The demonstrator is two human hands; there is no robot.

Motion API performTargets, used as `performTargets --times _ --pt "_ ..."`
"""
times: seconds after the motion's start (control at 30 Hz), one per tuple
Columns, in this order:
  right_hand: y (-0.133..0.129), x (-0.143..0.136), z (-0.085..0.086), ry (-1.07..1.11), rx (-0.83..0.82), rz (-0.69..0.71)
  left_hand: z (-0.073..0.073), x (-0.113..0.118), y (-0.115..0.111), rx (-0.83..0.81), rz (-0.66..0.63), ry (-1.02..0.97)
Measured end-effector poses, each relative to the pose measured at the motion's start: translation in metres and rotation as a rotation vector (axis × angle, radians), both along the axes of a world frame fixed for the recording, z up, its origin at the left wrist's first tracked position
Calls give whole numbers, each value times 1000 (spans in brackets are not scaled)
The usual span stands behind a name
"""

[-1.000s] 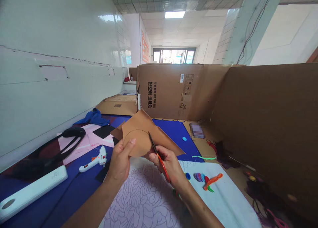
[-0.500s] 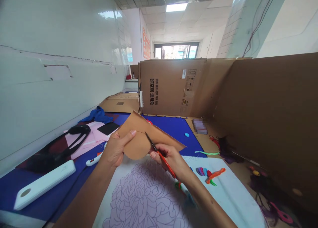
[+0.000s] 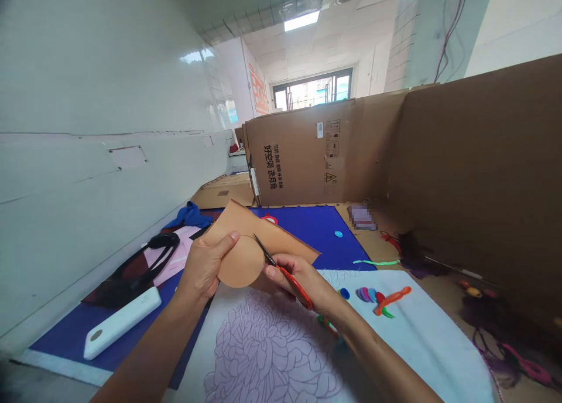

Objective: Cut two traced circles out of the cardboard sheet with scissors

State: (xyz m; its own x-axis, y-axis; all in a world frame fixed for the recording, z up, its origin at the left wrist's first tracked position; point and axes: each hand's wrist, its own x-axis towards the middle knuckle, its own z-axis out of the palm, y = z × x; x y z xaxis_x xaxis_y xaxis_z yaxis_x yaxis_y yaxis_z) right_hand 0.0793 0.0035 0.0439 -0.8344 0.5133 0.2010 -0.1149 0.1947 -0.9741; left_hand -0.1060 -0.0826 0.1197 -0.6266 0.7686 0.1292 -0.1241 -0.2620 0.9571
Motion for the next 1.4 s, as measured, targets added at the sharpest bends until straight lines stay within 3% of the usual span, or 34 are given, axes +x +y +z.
performTargets --times 0.33,0.93,1.4 --pt "-5 -7 -8 138 -88 113 8 0 -15 -14 14 100" --pt "-5 -4 5 107 -15 51 11 2 -14 -46 20 112" --pt "-3 -7 1 64 5 25 7 -6 -13 -58 -20 136"
